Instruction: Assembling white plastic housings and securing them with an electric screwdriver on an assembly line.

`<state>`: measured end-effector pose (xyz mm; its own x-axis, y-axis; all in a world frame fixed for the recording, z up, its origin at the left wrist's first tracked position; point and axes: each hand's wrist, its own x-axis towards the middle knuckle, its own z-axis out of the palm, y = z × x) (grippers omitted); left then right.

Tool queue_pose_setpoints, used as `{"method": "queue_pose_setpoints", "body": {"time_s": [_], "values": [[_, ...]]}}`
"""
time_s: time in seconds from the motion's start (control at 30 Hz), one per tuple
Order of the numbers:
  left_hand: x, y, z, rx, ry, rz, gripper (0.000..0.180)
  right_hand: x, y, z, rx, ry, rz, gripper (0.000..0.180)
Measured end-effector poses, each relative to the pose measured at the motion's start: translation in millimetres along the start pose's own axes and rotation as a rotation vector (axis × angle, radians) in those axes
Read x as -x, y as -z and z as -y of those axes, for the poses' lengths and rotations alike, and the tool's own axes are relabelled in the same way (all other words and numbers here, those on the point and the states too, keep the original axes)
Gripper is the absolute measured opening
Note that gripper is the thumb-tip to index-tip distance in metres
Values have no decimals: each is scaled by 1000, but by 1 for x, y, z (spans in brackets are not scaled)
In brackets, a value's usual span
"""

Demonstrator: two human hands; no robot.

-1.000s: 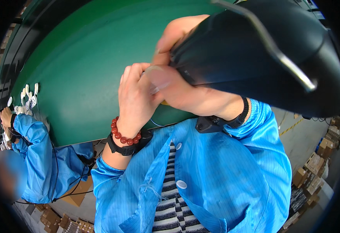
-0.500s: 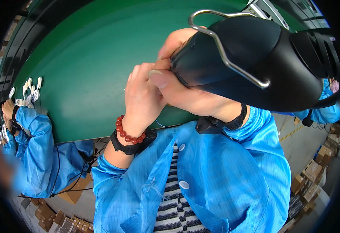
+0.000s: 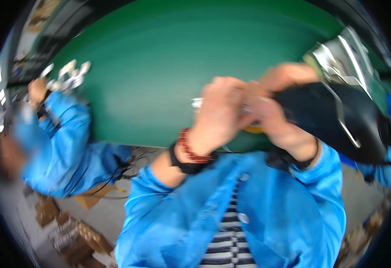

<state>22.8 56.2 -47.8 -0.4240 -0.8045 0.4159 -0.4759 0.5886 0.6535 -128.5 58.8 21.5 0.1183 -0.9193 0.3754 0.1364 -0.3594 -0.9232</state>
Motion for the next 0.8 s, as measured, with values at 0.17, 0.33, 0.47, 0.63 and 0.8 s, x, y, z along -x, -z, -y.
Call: {"method": "queue_pose_setpoints", "body": {"time_s": [0.17,0.33,0.47,0.63,0.8], "values": [[10,5,-4,-9,32,4,60,17,-11,-13,-88,81,17,27],[13,8,-8,3,72,33,59,18,-9,-15,-90,78,70,28],[8,5,-7,21,38,48,60,13,-1,-9,-109,74,77,31],[5,7,-11,-38,57,87,65,-19,11,49,-325,617,403,44],[9,26,-9,-102,58,159,66,-60,13,57,-689,966,931,17]]}}
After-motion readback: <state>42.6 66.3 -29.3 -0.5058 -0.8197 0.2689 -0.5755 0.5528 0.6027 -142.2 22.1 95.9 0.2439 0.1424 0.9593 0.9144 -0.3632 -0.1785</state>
